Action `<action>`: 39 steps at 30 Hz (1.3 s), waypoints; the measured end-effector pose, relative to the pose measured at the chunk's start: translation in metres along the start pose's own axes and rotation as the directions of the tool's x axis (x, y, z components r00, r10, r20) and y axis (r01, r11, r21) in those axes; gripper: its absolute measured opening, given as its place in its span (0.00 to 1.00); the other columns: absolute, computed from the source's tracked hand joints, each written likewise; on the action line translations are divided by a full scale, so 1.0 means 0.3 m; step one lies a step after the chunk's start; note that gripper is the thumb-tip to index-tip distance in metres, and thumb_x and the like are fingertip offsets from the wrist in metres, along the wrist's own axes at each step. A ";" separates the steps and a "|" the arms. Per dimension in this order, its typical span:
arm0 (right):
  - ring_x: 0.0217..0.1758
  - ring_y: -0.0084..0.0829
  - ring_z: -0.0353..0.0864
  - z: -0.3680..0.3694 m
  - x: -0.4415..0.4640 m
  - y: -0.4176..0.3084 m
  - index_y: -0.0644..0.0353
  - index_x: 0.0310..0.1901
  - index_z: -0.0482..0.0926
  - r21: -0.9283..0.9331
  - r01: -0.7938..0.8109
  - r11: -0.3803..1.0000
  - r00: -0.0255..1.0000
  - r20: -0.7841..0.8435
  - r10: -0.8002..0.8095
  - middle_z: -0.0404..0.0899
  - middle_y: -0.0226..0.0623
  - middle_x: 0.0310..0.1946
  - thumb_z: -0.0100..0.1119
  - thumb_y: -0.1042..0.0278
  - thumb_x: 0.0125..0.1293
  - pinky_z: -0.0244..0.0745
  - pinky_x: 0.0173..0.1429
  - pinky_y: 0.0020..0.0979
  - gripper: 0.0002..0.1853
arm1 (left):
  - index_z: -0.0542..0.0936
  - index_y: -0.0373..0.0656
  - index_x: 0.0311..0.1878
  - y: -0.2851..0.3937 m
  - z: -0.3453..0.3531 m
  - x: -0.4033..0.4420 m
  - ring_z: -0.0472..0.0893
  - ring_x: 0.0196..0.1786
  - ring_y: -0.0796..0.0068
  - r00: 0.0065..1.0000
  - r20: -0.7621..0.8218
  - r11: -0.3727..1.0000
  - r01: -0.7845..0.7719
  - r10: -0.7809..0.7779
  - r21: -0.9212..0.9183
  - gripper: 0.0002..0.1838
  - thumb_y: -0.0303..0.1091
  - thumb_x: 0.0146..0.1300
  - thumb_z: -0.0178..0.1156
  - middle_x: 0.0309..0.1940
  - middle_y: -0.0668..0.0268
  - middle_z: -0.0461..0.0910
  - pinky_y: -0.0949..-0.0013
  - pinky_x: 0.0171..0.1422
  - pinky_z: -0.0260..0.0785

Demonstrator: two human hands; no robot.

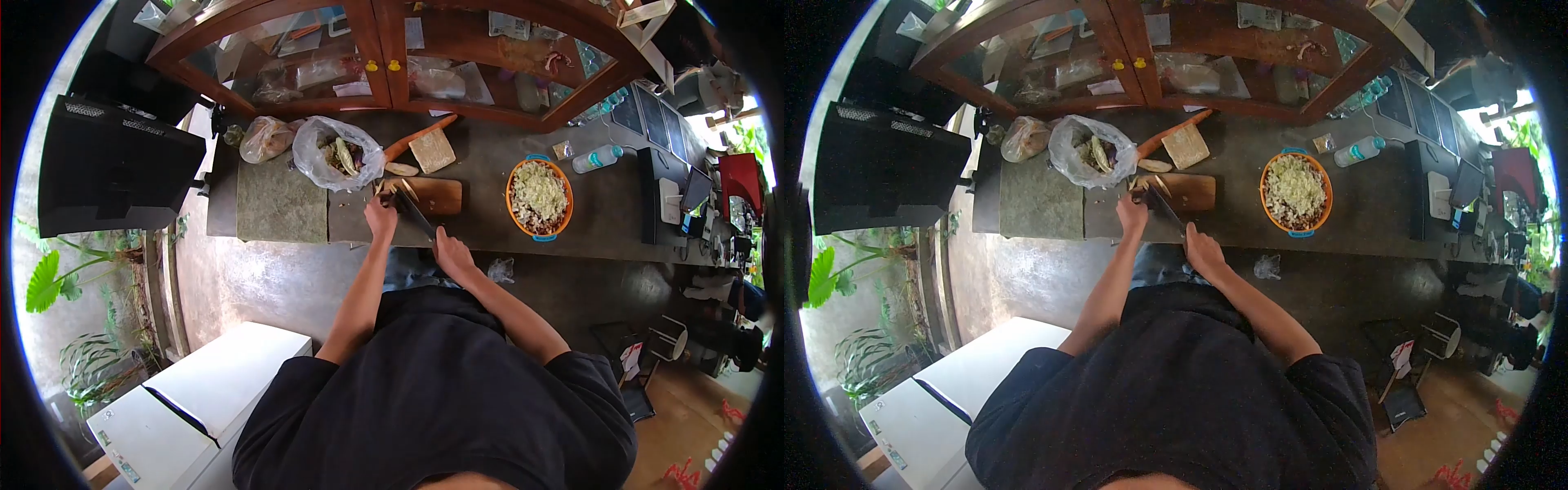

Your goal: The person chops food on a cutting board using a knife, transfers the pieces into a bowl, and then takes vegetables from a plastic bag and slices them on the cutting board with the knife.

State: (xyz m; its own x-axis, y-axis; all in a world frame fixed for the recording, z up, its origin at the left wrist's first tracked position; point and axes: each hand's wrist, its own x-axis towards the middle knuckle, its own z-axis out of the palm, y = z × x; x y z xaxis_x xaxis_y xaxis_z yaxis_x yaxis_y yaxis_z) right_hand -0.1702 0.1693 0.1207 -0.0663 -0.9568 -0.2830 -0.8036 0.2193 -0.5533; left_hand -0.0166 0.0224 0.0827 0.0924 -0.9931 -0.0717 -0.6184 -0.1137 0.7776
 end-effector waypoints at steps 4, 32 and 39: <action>0.38 0.60 0.83 -0.007 0.005 -0.002 0.70 0.62 0.64 -0.021 -0.031 0.999 0.998 0.045 0.032 0.81 0.62 0.32 0.46 0.68 0.70 0.77 0.43 0.56 0.22 | 0.87 0.40 0.43 0.003 0.001 -0.003 0.87 0.41 0.53 1.000 -0.007 1.000 -0.007 0.007 0.009 0.11 0.33 0.60 0.68 0.36 0.53 0.87 0.57 0.48 0.78; 0.31 0.61 0.82 -0.064 0.008 -0.031 0.64 0.47 0.68 0.021 0.037 0.999 0.991 -0.131 -0.034 0.80 0.58 0.26 0.50 0.64 0.73 0.76 0.36 0.58 0.11 | 0.87 0.39 0.46 0.006 -0.010 -0.002 0.87 0.44 0.55 0.998 0.039 0.997 0.060 -0.058 -0.055 0.13 0.36 0.60 0.69 0.38 0.53 0.88 0.58 0.51 0.77; 0.34 0.62 0.82 -0.058 0.012 -0.005 0.65 0.48 0.68 0.036 -0.015 0.999 0.997 -0.073 0.017 0.80 0.60 0.29 0.50 0.64 0.72 0.76 0.40 0.59 0.12 | 0.87 0.40 0.44 0.035 -0.012 0.007 0.87 0.44 0.54 0.998 0.021 0.996 0.053 -0.055 0.069 0.13 0.32 0.55 0.69 0.38 0.54 0.88 0.58 0.52 0.77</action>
State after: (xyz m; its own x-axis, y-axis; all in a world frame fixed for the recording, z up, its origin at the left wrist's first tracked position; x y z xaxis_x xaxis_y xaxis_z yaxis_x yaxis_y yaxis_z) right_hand -0.1796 0.1623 0.1342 -0.1230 -0.9643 -0.2346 -0.7808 0.2399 -0.5768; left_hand -0.0201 0.0193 0.0929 0.1099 -0.9858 -0.1270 -0.6649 -0.1679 0.7278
